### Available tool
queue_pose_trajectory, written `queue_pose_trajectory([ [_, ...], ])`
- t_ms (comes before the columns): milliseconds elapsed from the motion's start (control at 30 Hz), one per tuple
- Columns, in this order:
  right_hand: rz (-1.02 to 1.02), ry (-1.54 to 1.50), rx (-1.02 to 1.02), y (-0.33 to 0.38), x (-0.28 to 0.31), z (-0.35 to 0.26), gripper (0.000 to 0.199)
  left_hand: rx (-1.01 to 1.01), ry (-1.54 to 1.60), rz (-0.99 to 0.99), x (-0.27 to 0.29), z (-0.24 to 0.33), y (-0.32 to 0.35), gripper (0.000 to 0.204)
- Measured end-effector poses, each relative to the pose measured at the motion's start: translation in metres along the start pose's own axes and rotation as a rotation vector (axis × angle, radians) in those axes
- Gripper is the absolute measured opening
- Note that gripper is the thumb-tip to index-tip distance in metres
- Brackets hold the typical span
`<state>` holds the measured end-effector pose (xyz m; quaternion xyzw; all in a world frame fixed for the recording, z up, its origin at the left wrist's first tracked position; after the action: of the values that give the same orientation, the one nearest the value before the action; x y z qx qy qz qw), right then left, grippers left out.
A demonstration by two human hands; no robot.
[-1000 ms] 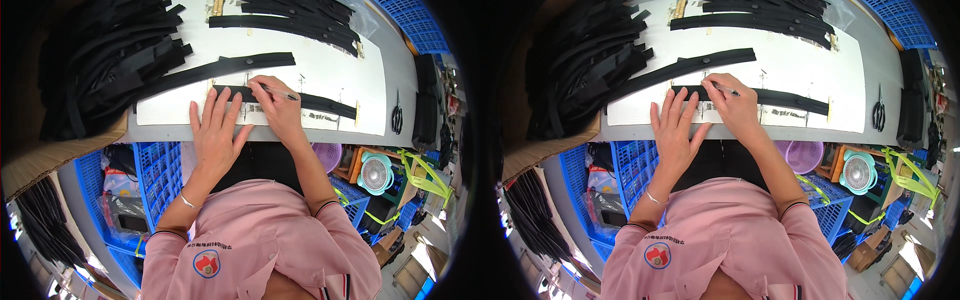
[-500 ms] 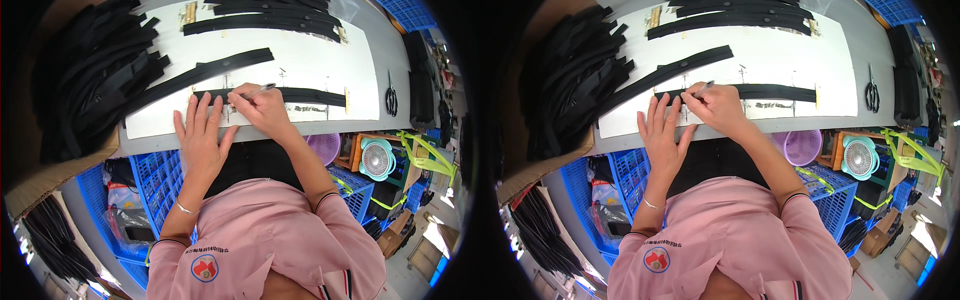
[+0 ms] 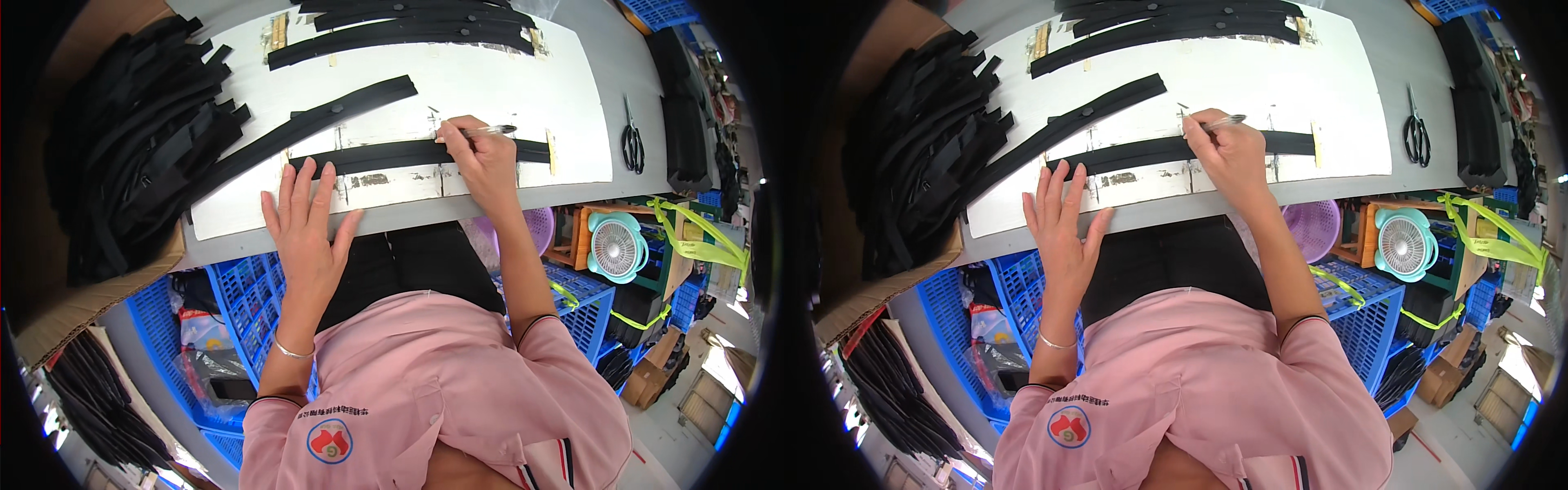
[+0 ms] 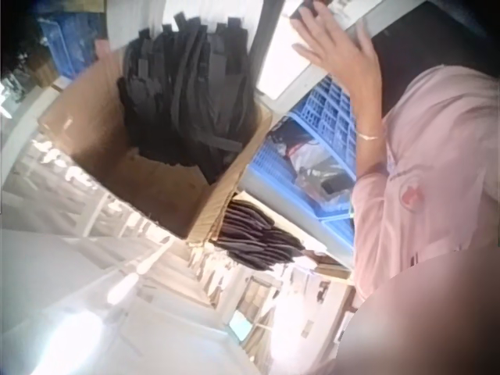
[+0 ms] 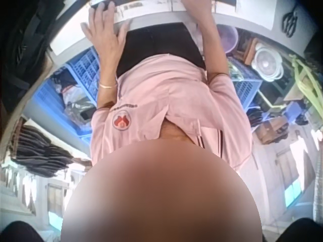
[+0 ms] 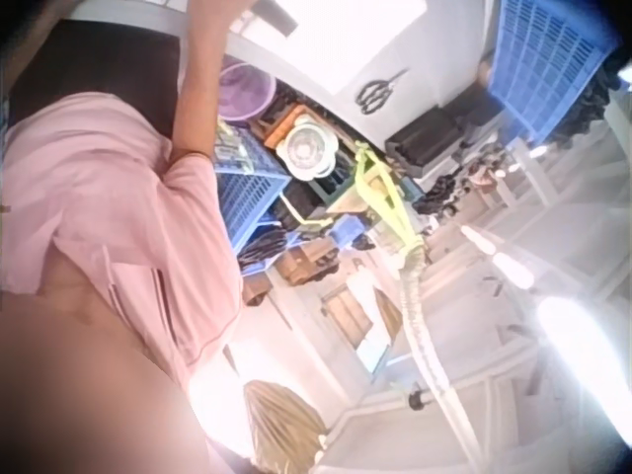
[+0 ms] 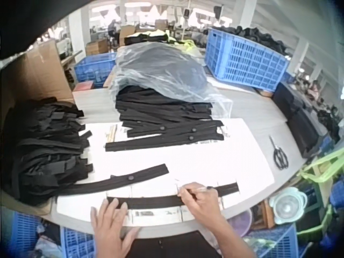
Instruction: Marking measurement points on black fabric straps using a pen and a template on a workbench.
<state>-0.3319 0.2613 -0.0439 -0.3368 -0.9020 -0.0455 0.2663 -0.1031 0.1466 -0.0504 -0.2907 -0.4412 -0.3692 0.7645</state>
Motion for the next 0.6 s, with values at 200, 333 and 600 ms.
queue_pose_trajectory([
  [200,0.017,0.100,0.028,0.000,0.000,-0.002,0.019,-0.068,0.124,0.035,-0.001,0.037,-0.019,0.057],
  [333,0.029,0.094,0.042,-0.001,-0.001,0.002,0.019,-0.175,0.421,0.123,-0.025,0.066,-0.055,0.034],
  [600,0.059,0.042,0.028,0.001,0.001,0.000,0.019,-0.180,0.376,0.234,-0.036,0.068,-0.071,0.010],
])
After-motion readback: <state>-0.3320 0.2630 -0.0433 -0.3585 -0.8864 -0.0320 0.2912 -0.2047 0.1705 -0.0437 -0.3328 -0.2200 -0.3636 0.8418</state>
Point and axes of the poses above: each hand's wrist, its own y-axis away from the middle knuckle, its own x-axis out of the back of the hand, z = x × y, the point moved 7 cm from there along -y, towards the middle knuckle, and after that the axes turned 8 degrees about -z, right-handed, at the moved point
